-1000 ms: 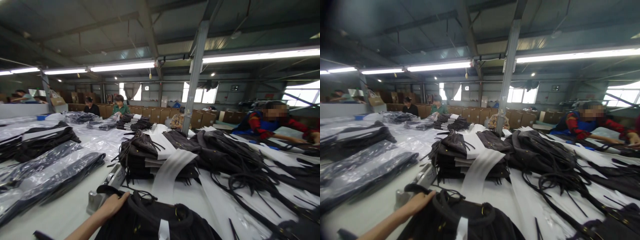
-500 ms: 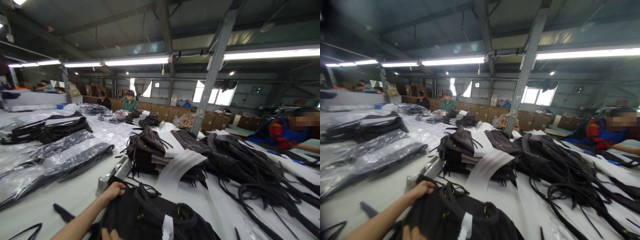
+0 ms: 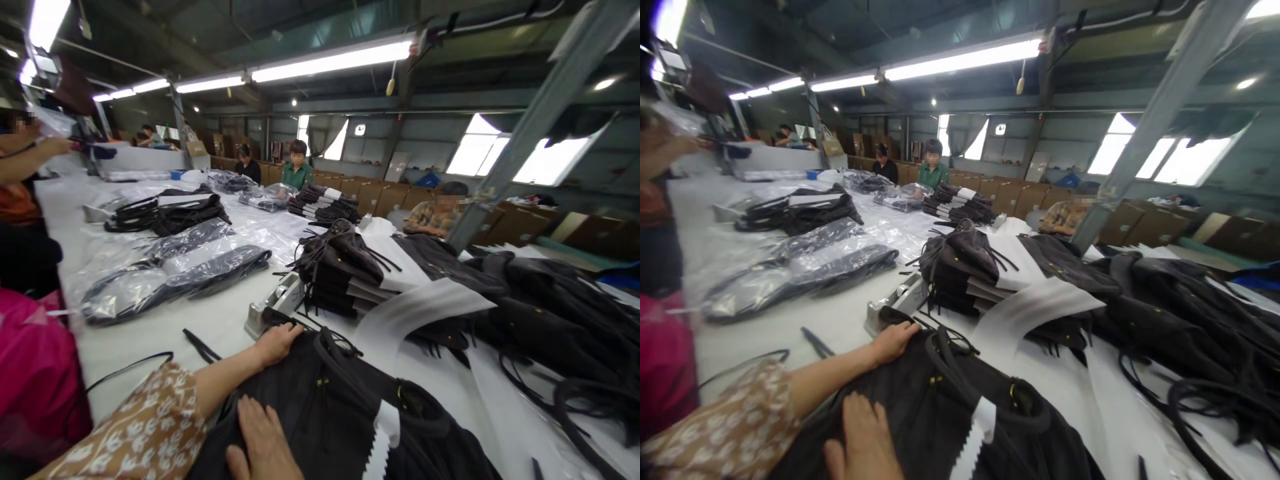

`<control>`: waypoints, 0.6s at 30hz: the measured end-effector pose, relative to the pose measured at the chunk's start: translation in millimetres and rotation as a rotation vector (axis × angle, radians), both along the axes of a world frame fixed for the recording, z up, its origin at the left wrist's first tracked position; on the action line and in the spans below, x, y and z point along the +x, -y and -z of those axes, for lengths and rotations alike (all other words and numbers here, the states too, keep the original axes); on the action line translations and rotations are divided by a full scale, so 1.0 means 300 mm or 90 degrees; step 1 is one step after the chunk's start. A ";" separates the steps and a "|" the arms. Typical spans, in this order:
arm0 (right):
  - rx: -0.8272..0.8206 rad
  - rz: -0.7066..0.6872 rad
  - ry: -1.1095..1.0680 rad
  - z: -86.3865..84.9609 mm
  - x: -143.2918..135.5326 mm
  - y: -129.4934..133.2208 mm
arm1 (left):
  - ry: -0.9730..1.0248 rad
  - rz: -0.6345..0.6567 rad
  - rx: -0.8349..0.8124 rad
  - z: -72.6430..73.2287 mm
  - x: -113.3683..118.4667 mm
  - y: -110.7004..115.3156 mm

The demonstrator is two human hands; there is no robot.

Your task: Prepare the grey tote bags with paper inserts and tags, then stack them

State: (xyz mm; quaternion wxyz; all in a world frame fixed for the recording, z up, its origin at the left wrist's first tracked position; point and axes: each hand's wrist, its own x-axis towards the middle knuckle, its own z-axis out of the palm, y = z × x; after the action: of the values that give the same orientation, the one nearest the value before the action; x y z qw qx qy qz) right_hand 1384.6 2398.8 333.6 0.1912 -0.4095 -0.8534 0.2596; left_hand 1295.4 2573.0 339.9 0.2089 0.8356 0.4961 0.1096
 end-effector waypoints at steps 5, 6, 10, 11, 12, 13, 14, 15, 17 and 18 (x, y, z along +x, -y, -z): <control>-0.083 -0.094 0.073 -0.030 0.013 -0.015 | 0.032 -0.013 -0.007 -0.085 -0.035 0.016; -0.078 -0.096 0.079 -0.029 0.014 -0.017 | 0.044 -0.017 -0.006 -0.109 -0.060 0.033; -0.021 -0.085 0.084 -0.018 0.011 -0.015 | 0.059 -0.039 -0.013 -0.170 -0.218 0.176; -0.014 -0.090 0.086 -0.017 0.010 -0.015 | 0.052 -0.051 -0.025 -0.173 -0.259 0.224; -0.010 -0.096 0.089 -0.017 0.009 -0.016 | 0.044 -0.065 -0.045 -0.172 -0.294 0.271; -0.010 -0.105 0.094 -0.018 0.009 -0.018 | 0.039 -0.082 -0.071 -0.167 -0.322 0.315; -0.011 -0.111 0.104 -0.019 0.008 -0.021 | 0.037 -0.102 -0.100 -0.160 -0.342 0.353; -0.011 -0.113 0.116 -0.019 0.007 -0.026 | 0.038 -0.126 -0.129 -0.152 -0.355 0.381; -0.008 -0.113 0.136 -0.010 0.005 -0.036 | 0.042 -0.181 -0.188 -0.137 -0.362 0.408; 0.000 -0.111 0.141 0.001 0.003 -0.041 | 0.044 -0.204 -0.217 -0.132 -0.360 0.409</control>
State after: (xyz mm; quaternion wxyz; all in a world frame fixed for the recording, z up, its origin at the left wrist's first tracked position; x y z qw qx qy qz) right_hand 1385.4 2411.1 333.5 0.0727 -0.3600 -0.9015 0.2289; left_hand 1187.4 2450.2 379.5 0.3435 0.6949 0.6261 0.0844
